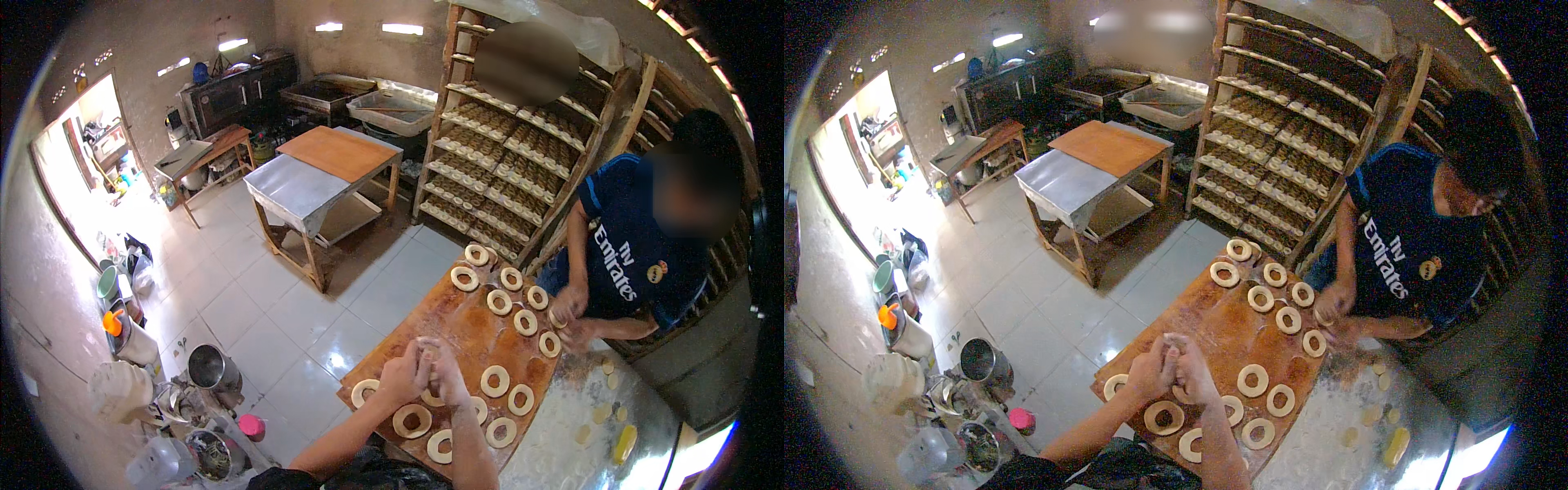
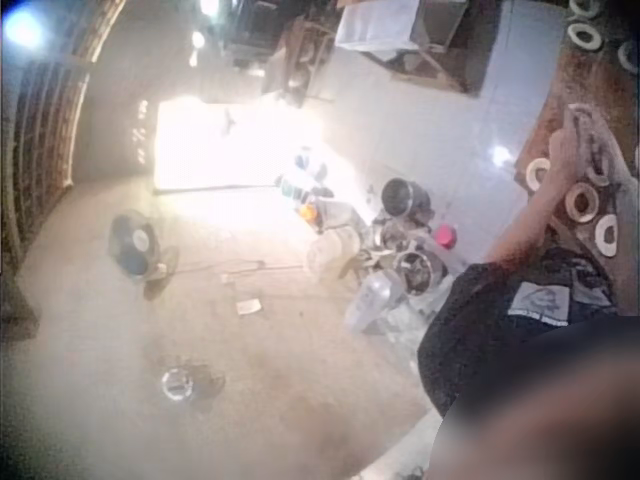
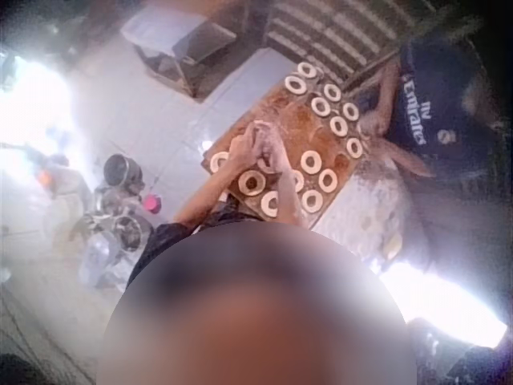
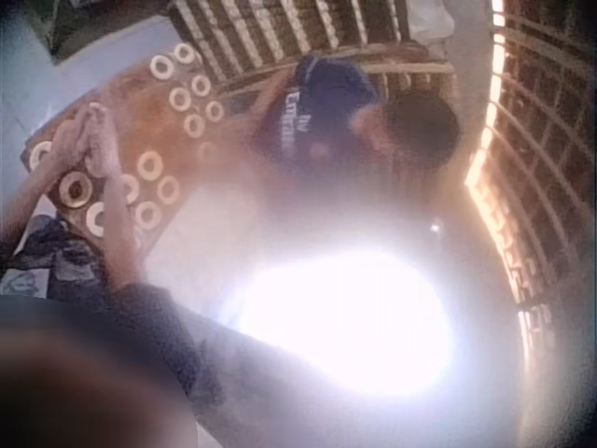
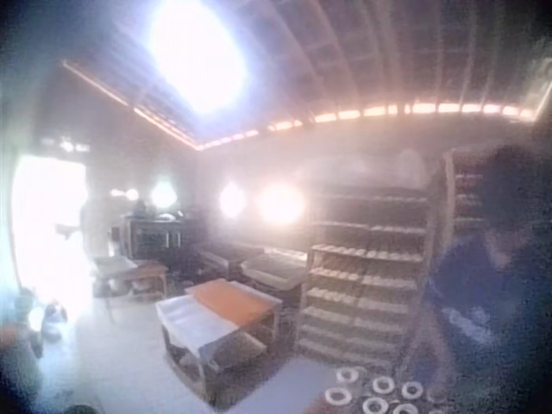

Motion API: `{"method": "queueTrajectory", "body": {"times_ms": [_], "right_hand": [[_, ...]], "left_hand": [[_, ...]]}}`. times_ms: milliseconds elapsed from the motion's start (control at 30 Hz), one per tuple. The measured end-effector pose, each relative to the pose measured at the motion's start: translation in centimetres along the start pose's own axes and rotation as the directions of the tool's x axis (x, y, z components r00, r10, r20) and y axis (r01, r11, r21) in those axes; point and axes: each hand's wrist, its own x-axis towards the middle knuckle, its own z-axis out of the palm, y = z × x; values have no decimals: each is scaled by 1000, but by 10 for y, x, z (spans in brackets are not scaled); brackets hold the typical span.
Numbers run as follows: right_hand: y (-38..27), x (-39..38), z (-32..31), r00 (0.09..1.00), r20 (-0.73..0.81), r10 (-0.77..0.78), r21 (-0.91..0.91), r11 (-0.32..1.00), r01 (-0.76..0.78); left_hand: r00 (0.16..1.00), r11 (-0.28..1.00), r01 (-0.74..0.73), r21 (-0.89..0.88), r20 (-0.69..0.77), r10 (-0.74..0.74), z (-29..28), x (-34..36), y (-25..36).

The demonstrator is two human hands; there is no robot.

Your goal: The person shapes small dough pieces into ring shapes by hand and places them on a wooden board. Another person works alongside, also shaping dough and arranging the rings on the board.

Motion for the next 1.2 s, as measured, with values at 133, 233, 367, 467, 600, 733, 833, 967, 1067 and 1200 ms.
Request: {"method": "queueTrajectory", "body": {"times_ms": [133, 233, 367, 467, 600, 733, 833, 967, 1067, 1200], "right_hand": [[8, 9, 3, 995, -98, 21, 199, 980, -1], [22, 36, 12, 995, -55, -87, -108, 991, 80], [24, 68, 12, 950, -313, -4, -529, 831, -171], [16, 65, 7, 955, -298, -9, -788, 567, -241], [13, 47, 20, 989, -130, 74, -973, 180, -142], [19, 31, 20, 999, 44, 12, -949, 313, 38], [23, -9, -29, 928, -40, -371, -772, 602, 207], [23, -151, -186, 713, -510, -482, -709, 705, -31], [33, -267, -302, 275, -909, -314, -417, 670, -614], [48, -327, -391, 383, -730, -566, -606, 278, -745]], "left_hand": [[995, 992, 102, 78, -5, -102, -4, 1, -6], [996, 996, 91, -19, 4, -91, 0, 11, -20], [967, 888, 231, 397, 10, -256, -9, 41, -44], [952, 762, 297, 575, -119, -282, -27, 47, -55], [910, 743, 239, 626, 122, -396, -36, 21, -68], [946, 822, 119, 556, 188, -264, -36, 10, -79], [955, 893, 195, 406, 127, -266, -30, 13, -67], [989, 904, -17, 427, 139, -47, 10, 12, -10], [959, 875, -272, 400, 186, 214, 81, -2, 42], [921, 991, -129, -26, 366, 129, 190, -56, 118]]}}
